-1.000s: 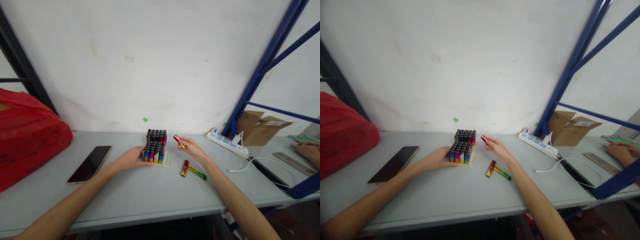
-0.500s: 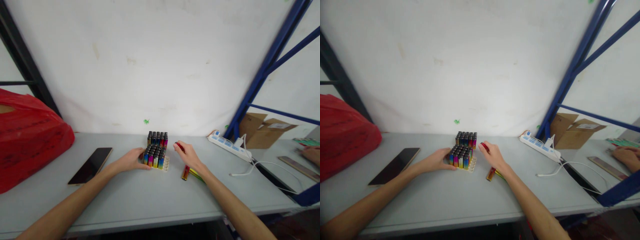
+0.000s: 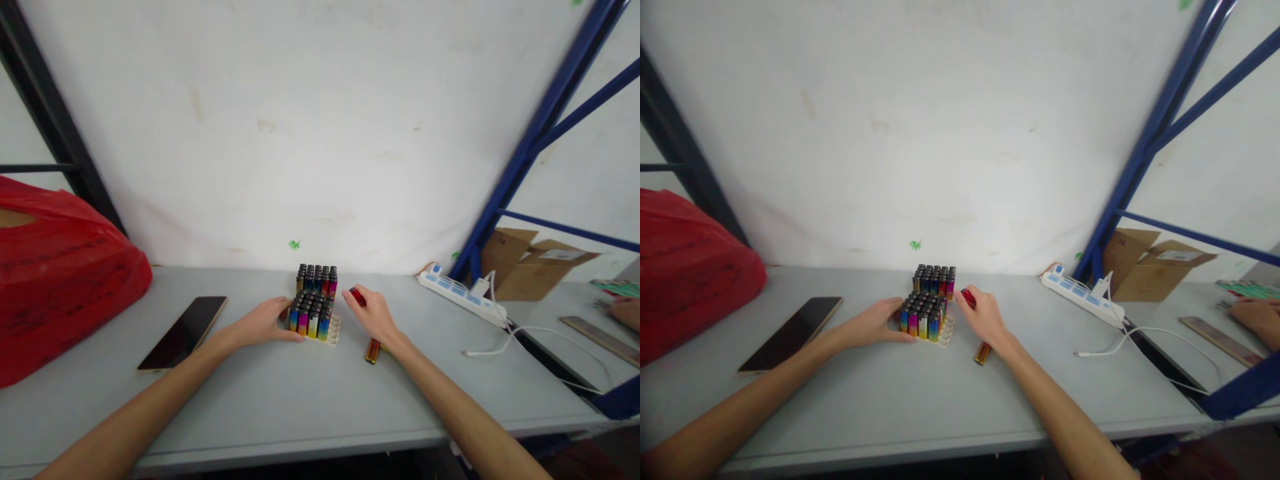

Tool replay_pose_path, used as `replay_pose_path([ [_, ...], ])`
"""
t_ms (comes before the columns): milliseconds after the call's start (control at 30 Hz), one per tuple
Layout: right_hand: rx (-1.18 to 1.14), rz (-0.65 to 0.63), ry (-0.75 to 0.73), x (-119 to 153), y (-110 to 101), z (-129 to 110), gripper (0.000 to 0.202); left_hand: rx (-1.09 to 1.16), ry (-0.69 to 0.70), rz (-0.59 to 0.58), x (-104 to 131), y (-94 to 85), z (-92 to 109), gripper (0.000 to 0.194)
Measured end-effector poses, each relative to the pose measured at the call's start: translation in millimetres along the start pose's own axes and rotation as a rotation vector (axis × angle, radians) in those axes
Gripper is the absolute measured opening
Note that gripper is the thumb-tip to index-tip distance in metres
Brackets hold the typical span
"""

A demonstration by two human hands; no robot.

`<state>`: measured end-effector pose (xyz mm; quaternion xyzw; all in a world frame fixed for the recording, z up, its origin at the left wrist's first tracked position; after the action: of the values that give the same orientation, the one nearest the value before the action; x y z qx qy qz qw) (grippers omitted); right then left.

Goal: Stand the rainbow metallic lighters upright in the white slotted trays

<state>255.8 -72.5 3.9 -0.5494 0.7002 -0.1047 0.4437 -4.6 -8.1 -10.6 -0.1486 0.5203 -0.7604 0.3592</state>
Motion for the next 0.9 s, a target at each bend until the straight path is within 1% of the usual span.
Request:
replay_pose_path([
  [100, -0.033, -0.099, -0.056, 0.0, -2.2, 1.5, 0.039, -0.006, -0.009, 0.013, 1.0, -1.5, 2.2, 0.067],
  [200, -0.027, -0.223, -0.193, 0.2, -2.5, 0.7, 0.036, 0.006, -0.023, 0.006, 1.3, -2.3, 4.2, 0.067],
  [267, 0.034, -0.255, -0.255, 0.1, -3.2, 0.3, 0.040, 0.006, -0.036, 0.008, 1.5, -3.1, 5.3, 0.067],
  [333, 0.071, -0.262, -0.231, -0.5, -4.4, 1.0, 0.044, -0.002, -0.043, 0.001, 1.6, -3.4, 6.0, 0.066],
  [400, 0.062, -0.253, -0.166, -1.1, -5.7, 2.0, 0.045, -0.010, -0.046, -0.012, 1.6, -2.9, 5.7, 0.066],
  [500, 0.007, -0.192, -0.103, -1.3, -6.2, 3.1, 0.041, 0.008, -0.027, -0.017, 1.3, -1.1, 3.4, 0.068],
  [533, 0.001, -0.194, -0.100, -1.0, -4.5, 3.7, 0.040, 0.018, -0.019, -0.013, 1.2, -0.5, 2.3, 0.069],
  [567, 0.003, -0.222, -0.104, -0.6, -1.3, 4.3, 0.038, 0.027, -0.012, -0.007, 1.0, 0.0, 1.1, 0.070],
  [667, 0.056, -0.361, -0.131, 0.6, 11.7, 6.3, 0.031, 0.055, 0.009, 0.008, 0.9, 0.5, -0.8, 0.074],
  [733, 0.103, -0.392, -0.154, 0.1, 16.7, 6.8, 0.030, 0.072, 0.021, 0.010, 1.2, -0.1, -0.2, 0.075],
  [833, 0.131, -0.394, -0.176, -1.6, 12.5, 8.1, 0.032, 0.067, 0.000, -0.001, 2.0, -1.3, 2.0, 0.074],
  [900, 0.096, -0.448, -0.153, -1.3, 1.7, 12.6, 0.031, 0.057, -0.014, -0.018, 2.3, -1.5, 3.4, 0.073],
])
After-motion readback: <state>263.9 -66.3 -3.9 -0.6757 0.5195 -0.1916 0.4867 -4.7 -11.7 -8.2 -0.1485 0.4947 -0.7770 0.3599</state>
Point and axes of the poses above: each hand's wrist, its own x-axis away from the middle knuckle, its own y-axis out of the palm, z = x × y, the point moved 3 cm from there along -x, towards the middle knuckle, and after that the axes turned 1 degree about -x, right-handed, at the moved point
